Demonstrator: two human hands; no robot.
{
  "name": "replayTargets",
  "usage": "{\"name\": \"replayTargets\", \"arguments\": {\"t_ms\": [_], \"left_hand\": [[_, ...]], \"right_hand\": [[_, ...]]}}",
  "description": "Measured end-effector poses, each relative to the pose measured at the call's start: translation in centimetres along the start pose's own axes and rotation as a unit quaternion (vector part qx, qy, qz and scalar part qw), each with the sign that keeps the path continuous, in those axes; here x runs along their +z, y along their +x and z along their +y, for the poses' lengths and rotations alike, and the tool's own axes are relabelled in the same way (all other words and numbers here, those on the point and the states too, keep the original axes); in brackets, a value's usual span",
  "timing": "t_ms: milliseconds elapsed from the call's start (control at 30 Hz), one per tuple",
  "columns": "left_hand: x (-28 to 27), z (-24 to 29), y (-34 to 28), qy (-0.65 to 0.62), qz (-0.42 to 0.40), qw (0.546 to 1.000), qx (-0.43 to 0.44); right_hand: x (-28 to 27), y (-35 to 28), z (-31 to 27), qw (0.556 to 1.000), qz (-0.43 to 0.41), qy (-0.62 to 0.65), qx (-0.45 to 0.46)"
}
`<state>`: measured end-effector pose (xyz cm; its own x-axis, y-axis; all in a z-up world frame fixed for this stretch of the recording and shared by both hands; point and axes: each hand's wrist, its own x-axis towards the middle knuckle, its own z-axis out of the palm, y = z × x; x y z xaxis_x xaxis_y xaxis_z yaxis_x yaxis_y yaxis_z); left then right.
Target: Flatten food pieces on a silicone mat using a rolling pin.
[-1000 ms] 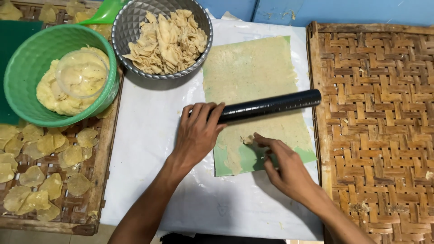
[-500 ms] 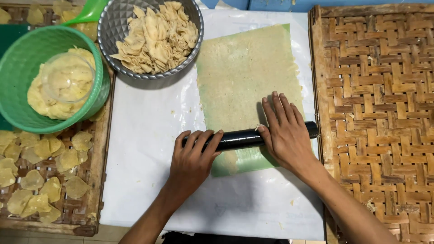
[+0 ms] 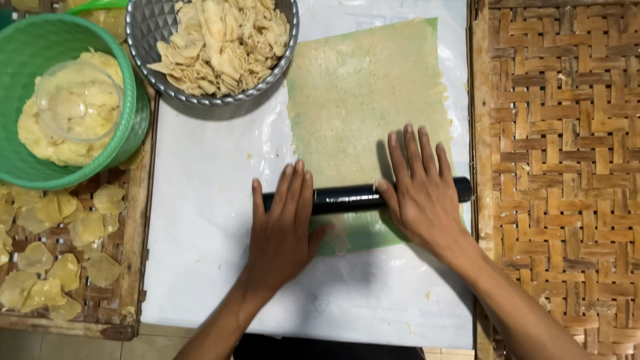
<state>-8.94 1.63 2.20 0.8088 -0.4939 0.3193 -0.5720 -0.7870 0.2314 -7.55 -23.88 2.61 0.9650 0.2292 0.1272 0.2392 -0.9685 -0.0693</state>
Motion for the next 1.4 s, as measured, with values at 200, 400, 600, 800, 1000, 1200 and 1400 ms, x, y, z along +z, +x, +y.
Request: {"name": "replayTargets", "arguments": {"t_ms": [200, 400, 600, 800, 1000, 1200, 1400], "left_hand": [[0.5, -2.1, 4.4, -0.012, -0.004, 1.000, -0.013], [-0.8, -2.2, 6.2, -0.068, -0.013, 0.998, -0.012], [0.3, -2.6, 7.8, -0.055, -0.022, 0.998, -0.020], [0.2, 0.1, 3.4, 0.023, 0.023, 0.999, -0.008], [1.3, 1.9, -1.6, 0.067, 0.023, 0.997, 0.002], [0.6, 4.3, -7.3, 0.120, -0.027, 0.992, 0.022], [-0.8, 4.6, -9.0, -0.045, 0.111, 0.992, 0.040]], "right_hand": [[-1.3, 4.3, 0.6, 0.989, -0.096, 0.086, 0.069], [-3.8, 5.5, 0.3, 0.983, -0.089, 0.122, 0.102], [-1.9, 4.6, 0.3, 0.991, -0.029, 0.104, 0.076], [-0.5, -0.3, -0.8, 0.998, -0.020, 0.026, 0.045], [1.8, -5.1, -1.5, 0.998, 0.020, 0.047, 0.032], [2.4, -11.9, -3.7, 0.999, 0.013, 0.030, 0.038], [1.3, -16.3, -5.2, 0.997, 0.040, 0.069, 0.016]]}}
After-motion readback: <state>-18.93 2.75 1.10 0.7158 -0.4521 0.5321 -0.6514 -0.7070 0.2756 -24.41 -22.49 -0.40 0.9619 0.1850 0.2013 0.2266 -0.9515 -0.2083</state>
